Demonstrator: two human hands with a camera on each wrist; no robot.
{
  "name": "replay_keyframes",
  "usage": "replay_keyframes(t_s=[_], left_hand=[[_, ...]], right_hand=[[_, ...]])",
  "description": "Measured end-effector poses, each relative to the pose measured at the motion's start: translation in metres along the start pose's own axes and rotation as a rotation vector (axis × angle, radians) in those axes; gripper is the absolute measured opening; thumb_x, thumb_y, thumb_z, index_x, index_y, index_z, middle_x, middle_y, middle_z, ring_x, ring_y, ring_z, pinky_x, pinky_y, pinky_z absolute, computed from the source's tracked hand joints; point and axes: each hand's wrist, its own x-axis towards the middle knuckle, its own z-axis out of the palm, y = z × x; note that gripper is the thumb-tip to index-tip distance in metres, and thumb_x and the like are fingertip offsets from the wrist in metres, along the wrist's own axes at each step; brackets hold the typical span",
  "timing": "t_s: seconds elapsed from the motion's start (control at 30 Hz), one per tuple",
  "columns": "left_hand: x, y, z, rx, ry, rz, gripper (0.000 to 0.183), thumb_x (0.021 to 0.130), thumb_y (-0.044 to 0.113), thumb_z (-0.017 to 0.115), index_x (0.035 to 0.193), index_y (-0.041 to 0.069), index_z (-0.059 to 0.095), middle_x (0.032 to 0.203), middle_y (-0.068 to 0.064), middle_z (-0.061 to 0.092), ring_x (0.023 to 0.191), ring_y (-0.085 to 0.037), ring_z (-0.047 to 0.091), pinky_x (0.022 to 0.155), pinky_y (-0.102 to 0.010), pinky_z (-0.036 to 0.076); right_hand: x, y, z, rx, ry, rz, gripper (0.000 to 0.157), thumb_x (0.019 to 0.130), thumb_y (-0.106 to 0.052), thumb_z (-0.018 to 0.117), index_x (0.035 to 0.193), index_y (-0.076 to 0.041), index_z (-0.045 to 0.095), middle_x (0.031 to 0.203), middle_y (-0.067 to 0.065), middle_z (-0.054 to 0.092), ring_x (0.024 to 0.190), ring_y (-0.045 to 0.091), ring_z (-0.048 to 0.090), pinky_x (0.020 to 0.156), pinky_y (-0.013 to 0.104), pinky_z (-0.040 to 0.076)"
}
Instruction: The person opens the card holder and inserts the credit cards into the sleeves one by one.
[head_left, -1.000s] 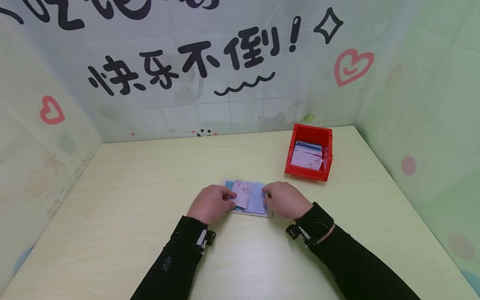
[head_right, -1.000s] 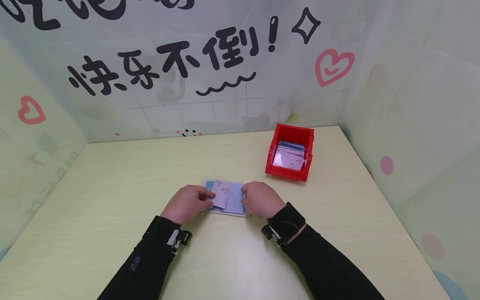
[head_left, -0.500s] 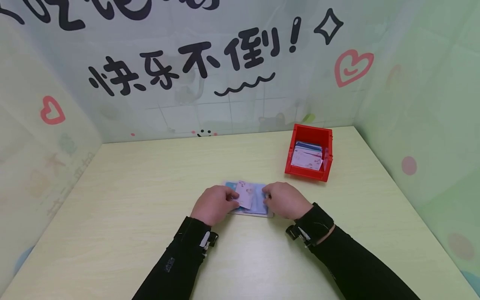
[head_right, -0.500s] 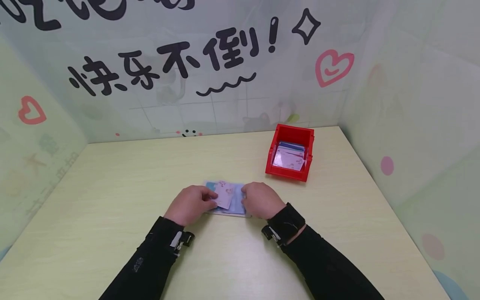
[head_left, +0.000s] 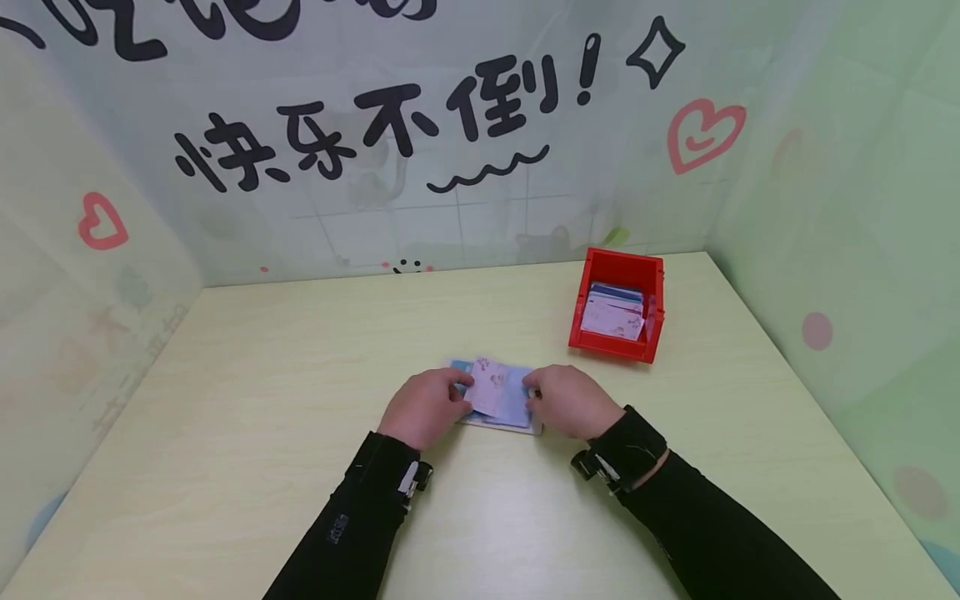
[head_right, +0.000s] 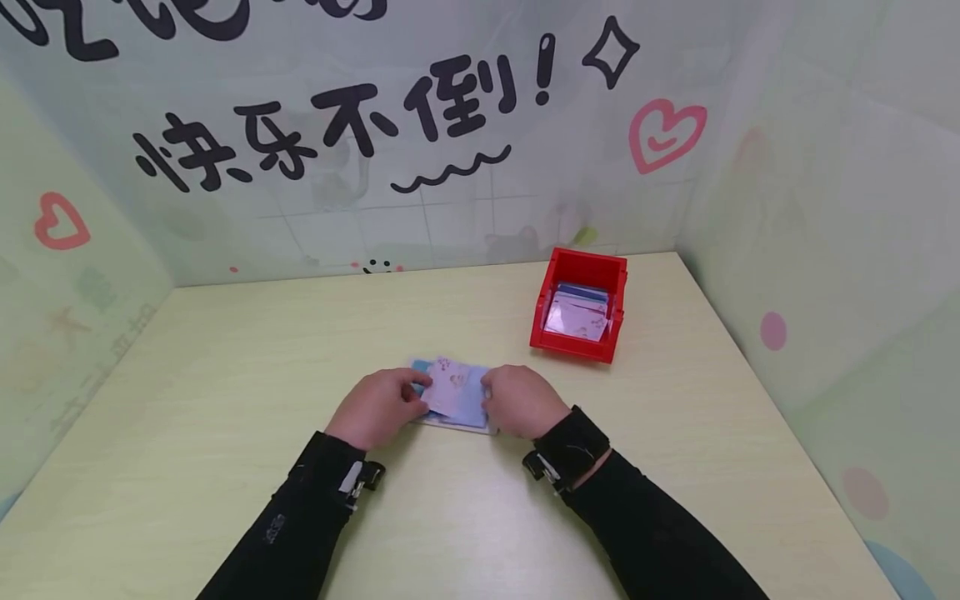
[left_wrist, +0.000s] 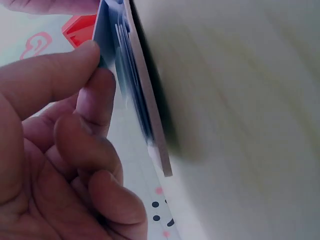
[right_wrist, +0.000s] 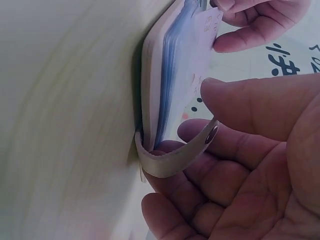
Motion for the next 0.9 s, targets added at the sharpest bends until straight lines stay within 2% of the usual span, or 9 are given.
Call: replay_keyframes(t_s=[0.13,0.23,0.53,0.67,0.73,0.8,0.9], left_hand=[[-0.001,0.003,0.002,0.011,-0.037,-0.004,0.042,0.094,0.017,0.080,0.135,0.009,0.071,0.079,0.003,0.065,0.069,-0.015,0.056,0.066,-0.027,0.043],[-0.001,0.004,0.004,0.016,-0.057,0.007,0.042,0.094,0.018,0.080,0.134,0.008,0.071,0.079,0.003,0.065,0.070,-0.015,0.057,0.068,-0.027,0.044],[0.000,0.013,0.012,0.036,-0.116,0.077,0.036,0.096,0.016,0.076,0.130,0.009,0.074,0.072,0.005,0.060,0.067,-0.013,0.053,0.063,-0.025,0.039],[-0.001,0.018,0.016,0.049,-0.133,0.102,0.035,0.097,0.018,0.075,0.131,0.009,0.074,0.070,0.001,0.056,0.067,-0.015,0.052,0.063,-0.025,0.037],[-0.002,0.020,0.017,0.046,-0.135,0.103,0.037,0.097,0.019,0.075,0.133,0.009,0.073,0.082,-0.001,0.067,0.076,-0.016,0.058,0.069,-0.027,0.044],[-0.003,0.022,0.018,0.052,-0.130,0.098,0.042,0.098,0.022,0.076,0.137,0.008,0.071,0.104,-0.005,0.076,0.092,-0.018,0.065,0.083,-0.032,0.053],[-0.004,0.024,0.019,0.050,-0.118,0.082,0.049,0.099,0.025,0.075,0.143,0.006,0.065,0.138,-0.008,0.071,0.114,-0.021,0.065,0.105,-0.041,0.054]], right_hand=[[0.000,0.000,0.001,-0.009,-0.004,0.002,0.046,0.099,-0.021,0.074,0.143,-0.008,0.066,0.136,0.010,0.068,0.109,0.026,0.060,0.086,0.031,0.057],[0.000,0.000,0.002,-0.017,-0.006,-0.001,0.047,0.100,-0.021,0.073,0.144,-0.008,0.066,0.136,0.010,0.068,0.111,0.026,0.060,0.096,0.036,0.057],[0.001,0.000,0.004,-0.013,-0.009,-0.013,0.047,0.100,-0.022,0.073,0.145,-0.010,0.065,0.133,0.009,0.067,0.109,0.026,0.059,0.083,0.030,0.054],[0.001,0.001,0.005,-0.008,-0.013,-0.009,0.049,0.099,-0.021,0.074,0.146,-0.010,0.064,0.131,0.009,0.067,0.108,0.026,0.059,0.084,0.031,0.055],[0.001,0.001,0.005,-0.016,-0.008,-0.010,0.049,0.099,-0.022,0.074,0.146,-0.010,0.064,0.132,0.009,0.068,0.108,0.025,0.059,0.091,0.033,0.056],[0.001,0.002,0.005,-0.022,-0.005,-0.014,0.049,0.099,-0.022,0.074,0.146,-0.010,0.064,0.133,0.009,0.068,0.108,0.025,0.059,0.095,0.035,0.056],[0.001,0.002,0.004,-0.019,0.004,-0.022,0.047,0.099,-0.021,0.074,0.144,-0.011,0.065,0.134,0.009,0.068,0.109,0.026,0.059,0.099,0.038,0.056]])
